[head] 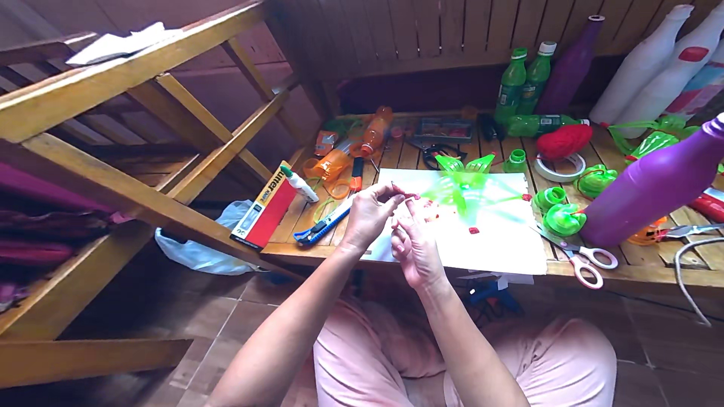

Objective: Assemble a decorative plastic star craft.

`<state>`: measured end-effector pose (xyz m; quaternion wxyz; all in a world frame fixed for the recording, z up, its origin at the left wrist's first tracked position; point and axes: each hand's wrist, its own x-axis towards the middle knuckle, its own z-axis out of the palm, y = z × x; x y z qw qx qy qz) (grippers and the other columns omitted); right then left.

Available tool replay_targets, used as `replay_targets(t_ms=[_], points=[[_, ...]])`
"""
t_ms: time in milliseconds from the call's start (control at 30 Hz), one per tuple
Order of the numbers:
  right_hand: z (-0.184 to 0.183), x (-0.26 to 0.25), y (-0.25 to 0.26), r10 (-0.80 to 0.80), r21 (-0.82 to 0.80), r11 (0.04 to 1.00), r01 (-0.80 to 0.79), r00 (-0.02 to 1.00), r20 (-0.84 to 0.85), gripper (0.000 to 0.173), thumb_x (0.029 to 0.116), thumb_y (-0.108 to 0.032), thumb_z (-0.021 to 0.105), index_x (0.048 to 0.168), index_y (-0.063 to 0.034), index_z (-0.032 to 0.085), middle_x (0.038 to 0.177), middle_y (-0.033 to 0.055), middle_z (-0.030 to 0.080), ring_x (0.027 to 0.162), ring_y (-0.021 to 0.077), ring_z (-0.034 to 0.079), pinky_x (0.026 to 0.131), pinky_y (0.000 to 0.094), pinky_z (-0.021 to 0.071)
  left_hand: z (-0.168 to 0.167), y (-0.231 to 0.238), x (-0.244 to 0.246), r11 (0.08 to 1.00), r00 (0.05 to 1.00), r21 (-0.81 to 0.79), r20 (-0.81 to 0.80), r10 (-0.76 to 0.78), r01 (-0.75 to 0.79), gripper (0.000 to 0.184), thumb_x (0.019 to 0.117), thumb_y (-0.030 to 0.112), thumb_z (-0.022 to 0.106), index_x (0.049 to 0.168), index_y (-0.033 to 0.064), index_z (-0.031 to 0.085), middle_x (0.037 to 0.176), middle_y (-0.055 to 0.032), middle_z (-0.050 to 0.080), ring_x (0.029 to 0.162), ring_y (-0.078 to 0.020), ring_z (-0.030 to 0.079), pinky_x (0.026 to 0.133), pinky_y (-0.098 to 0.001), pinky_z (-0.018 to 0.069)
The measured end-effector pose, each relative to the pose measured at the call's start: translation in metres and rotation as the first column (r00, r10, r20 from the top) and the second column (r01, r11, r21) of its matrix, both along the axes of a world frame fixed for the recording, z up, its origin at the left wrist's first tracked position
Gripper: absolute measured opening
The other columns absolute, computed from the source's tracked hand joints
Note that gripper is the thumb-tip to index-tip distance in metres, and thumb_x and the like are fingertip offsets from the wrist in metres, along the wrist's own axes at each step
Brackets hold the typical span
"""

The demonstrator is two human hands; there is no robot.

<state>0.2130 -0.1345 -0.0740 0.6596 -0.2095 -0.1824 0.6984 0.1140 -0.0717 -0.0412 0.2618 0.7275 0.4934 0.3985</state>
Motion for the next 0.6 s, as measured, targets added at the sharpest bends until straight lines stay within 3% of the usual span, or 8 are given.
replay_targets(t_ms=[600], points=[[0.0013,-0.0013,-0.0008,-0.001,0.007,1.0,0.001,1.0,-0.002,0.05,0.1066,-0.001,0.043,0.155,-0.0075,0.032,0.08,0.0033,0.059,0.048,-0.0002,0.041,0.043,0.0131,0.0339,-0.0005,0.0013,-0.0046,1.0,1.0,-0.024,0.003,0.005,-0.005,0.007,0.0977,0.009,0.069,0.102,0.004,0.071,0.088,-0.0025,0.071,0.07,-0.0047,0.065,0.069,-0.0242,0.056]])
